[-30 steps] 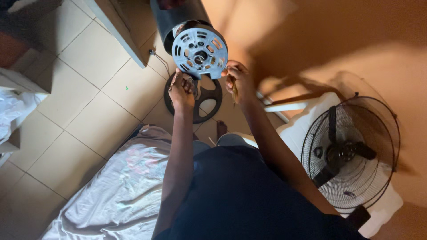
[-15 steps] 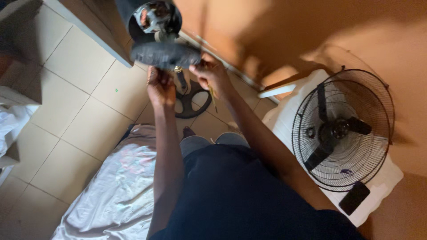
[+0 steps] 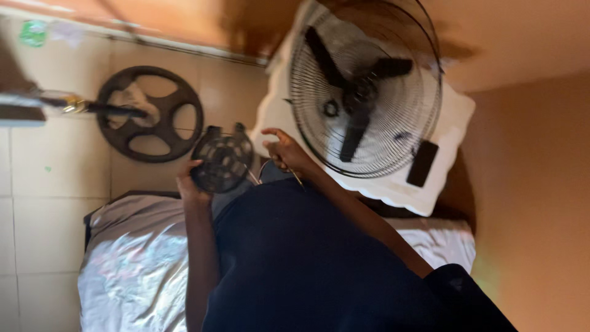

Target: The person uses a screwdriver to remove screws from the back cover of a standing fan motor housing. They detach the cover, set it aside, and then remove the motor assembly from the fan stand, placing it on a nearby chair.

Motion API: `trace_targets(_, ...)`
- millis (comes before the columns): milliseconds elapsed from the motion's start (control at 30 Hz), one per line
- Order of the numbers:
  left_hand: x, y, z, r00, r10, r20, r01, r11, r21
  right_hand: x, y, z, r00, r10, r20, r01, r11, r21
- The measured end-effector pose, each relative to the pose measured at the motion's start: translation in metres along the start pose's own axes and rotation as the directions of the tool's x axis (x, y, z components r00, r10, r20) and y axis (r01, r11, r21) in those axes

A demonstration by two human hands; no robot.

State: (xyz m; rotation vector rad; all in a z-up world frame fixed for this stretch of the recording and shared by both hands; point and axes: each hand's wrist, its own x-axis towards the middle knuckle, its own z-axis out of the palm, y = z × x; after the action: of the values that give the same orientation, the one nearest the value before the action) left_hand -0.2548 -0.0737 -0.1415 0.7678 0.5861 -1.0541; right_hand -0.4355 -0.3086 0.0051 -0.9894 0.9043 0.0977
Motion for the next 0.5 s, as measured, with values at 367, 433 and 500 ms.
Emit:
trace_targets(367,0.080,-0.056,0.035,0.980,0.192,0.052,-0.189,0.980,-0.062,0.014,0.152,-0.096,0.967,0.175,-0.187,0.090,0.451,0.888)
trace_targets(433,0.087,-0.076,0.042,0.983,0.185,0.017,-0.185,0.983,-0.002,0.003,0.176,-0.124,0.977,0.146,-0.157,0.115,0.262,0.958)
trace_targets(500,0.100,-0.087,0.054,0.982,0.186,-0.015,-0.185,0.981,0.054,-0.008,0.195,-0.156,0.944,0.141,-0.298,0.241,0.321,0.916)
